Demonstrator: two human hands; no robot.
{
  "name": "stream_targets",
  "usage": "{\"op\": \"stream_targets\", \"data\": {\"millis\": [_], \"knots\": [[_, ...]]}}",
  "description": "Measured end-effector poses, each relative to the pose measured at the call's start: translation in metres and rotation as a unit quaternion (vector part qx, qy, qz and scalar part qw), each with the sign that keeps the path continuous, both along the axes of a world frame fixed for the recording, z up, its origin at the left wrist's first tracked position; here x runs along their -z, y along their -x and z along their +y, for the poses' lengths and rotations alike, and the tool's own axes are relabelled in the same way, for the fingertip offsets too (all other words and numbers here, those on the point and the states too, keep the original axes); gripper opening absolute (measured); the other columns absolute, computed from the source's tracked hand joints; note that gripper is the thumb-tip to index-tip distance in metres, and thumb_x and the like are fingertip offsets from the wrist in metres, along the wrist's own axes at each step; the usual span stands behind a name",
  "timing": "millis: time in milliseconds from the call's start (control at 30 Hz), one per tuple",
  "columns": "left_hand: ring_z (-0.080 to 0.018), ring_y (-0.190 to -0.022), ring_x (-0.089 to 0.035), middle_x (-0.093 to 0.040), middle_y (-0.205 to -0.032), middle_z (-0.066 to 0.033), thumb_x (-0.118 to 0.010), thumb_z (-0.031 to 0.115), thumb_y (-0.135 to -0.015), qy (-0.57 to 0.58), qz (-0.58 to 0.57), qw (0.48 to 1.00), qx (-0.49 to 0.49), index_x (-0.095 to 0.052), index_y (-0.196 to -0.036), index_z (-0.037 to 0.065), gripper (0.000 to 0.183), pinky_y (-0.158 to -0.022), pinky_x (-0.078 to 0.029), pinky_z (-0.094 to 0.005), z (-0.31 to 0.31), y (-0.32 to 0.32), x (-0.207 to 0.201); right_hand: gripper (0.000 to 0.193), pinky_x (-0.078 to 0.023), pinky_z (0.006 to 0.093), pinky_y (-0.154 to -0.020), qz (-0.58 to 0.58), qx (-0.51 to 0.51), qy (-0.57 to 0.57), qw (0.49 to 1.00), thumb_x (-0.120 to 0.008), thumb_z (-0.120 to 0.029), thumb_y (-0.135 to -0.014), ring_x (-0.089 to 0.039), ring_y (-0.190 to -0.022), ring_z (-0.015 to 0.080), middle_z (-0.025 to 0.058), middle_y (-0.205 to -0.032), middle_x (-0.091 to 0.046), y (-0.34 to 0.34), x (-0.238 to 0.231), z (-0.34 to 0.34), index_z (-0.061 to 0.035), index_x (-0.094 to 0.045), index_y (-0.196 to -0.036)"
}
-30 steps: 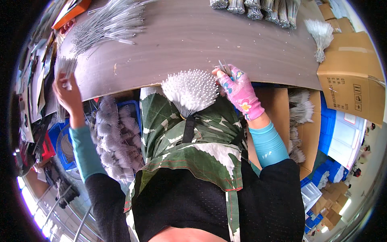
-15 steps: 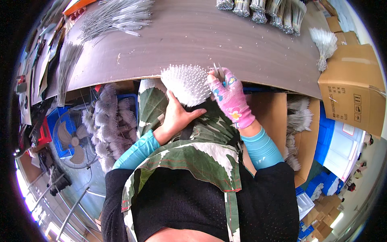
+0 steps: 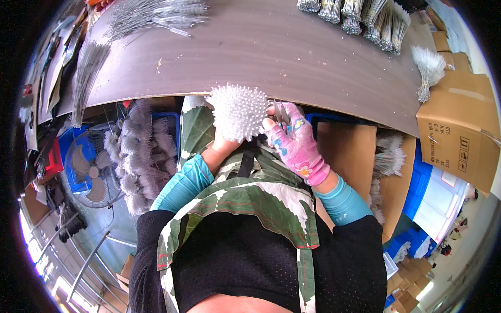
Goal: Assembling and trimming small plastic brushes in a factory setting.
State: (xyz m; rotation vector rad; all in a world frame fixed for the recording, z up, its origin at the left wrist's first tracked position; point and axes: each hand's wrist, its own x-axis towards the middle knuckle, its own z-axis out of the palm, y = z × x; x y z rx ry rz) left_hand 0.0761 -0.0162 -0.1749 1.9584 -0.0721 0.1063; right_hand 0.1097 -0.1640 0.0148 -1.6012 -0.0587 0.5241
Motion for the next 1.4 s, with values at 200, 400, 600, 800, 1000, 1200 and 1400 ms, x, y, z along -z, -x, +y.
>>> {"op": "stream_targets", "data": {"millis": [200, 400, 600, 800, 1000, 1200, 1400], "knots": [[-0.017, -0.097, -0.062, -0.065, -0.109, -0.0079, -0.058, 0.002, -0.083, 0.424, 0.116, 0.898, -0.002, -0.059, -0.114, 0.001, 0.03, -0.084, -0.05, -0.0311, -0.003, 0.003, -0.003, 0.025, -0.046, 0.022, -0.064, 0.068, -0.137, 0.004, 0.988, -0.048, -0.012, -0.095, -0.056, -0.079, 0.0088, 0.0038, -0.103, -0.06, -0.024, -0.015, -0.025, -0.0007, -0.052, -0.118], [-0.0176, -0.098, -0.06, -0.063, -0.109, -0.0074, -0.057, 0.001, -0.084, 0.256, 0.079, 0.963, 0.03, -0.055, -0.117, 0.0, 0.034, -0.088, -0.048, -0.0326, 0.004, 0.006, -0.001, 0.028, -0.044, 0.0197, -0.062, 0.038, -0.197, 0.133, 0.971, -0.047, -0.022, -0.097, -0.056, -0.076, 0.0066, 0.0016, -0.091, -0.06, -0.051, -0.027, -0.028, -0.0009, -0.056, -0.112], [-0.0186, -0.111, -0.054, -0.055, -0.123, -0.0104, -0.052, 0.007, -0.089, 0.491, 0.118, 0.86, 0.066, -0.045, -0.128, 0.001, 0.039, -0.096, -0.043, -0.0325, 0.01, 0.003, -0.032, 0.05, -0.038, 0.0158, -0.05, 0.132, -0.253, 0.143, 0.948, -0.038, -0.045, -0.097, -0.048, -0.057, 0.0028, 0.0002, -0.071, -0.057, -0.078, -0.036, -0.027, -0.0013, -0.062, -0.102], [-0.0232, -0.119, -0.048, -0.048, -0.131, -0.0121, -0.039, 0.011, -0.097, 0.563, 0.164, 0.802, 0.11, -0.036, -0.135, 0.002, 0.039, -0.103, -0.038, -0.0374, 0.019, 0.001, -0.053, 0.041, -0.038, 0.0208, -0.053, 0.11, -0.355, 0.207, 0.905, -0.053, -0.036, -0.092, -0.049, -0.057, 0.0051, -0.0012, -0.064, -0.055, -0.096, -0.046, -0.01, 0.0011, -0.066, -0.101], [-0.0242, -0.124, -0.043, -0.041, -0.138, -0.0128, -0.028, 0.017, -0.1, 0.643, 0.173, 0.734, 0.137, -0.028, -0.139, 0.003, 0.042, -0.107, -0.034, -0.0394, 0.019, 0.001, -0.043, 0.038, -0.044, 0.0251, -0.055, 0.098, -0.393, 0.255, 0.878, -0.058, -0.036, -0.089, -0.051, -0.056, 0.0084, 0.0014, -0.063, -0.055, -0.107, -0.053, 0.0, 0.0014, -0.068, -0.092], [-0.0242, -0.124, -0.043, -0.042, -0.137, -0.0124, -0.032, 0.015, -0.099, 0.428, 0.098, 0.88, 0.182, -0.029, -0.139, 0.003, 0.042, -0.107, -0.035, -0.0396, 0.021, -0.001, -0.044, 0.039, -0.044, 0.026, -0.055, 0.096, -0.403, 0.292, 0.862, -0.059, -0.038, -0.087, -0.051, -0.057, 0.0091, 0.0017, -0.064, -0.057, -0.108, -0.054, 0.007, -0.0003, -0.069, -0.092], [-0.024, -0.125, -0.043, -0.042, -0.138, -0.0125, -0.037, 0.012, -0.097, 0.62, 0.149, 0.754, 0.159, -0.03, -0.139, 0.003, 0.043, -0.106, -0.035, -0.0387, 0.021, 0.005, -0.046, 0.037, -0.043, 0.0265, -0.055, 0.081, -0.411, 0.305, 0.856, -0.06, -0.037, -0.087, -0.051, -0.058, 0.0086, 0.0018, -0.066, -0.058, -0.107, -0.055, 0.011, -0.0011, -0.069, -0.091]]}}
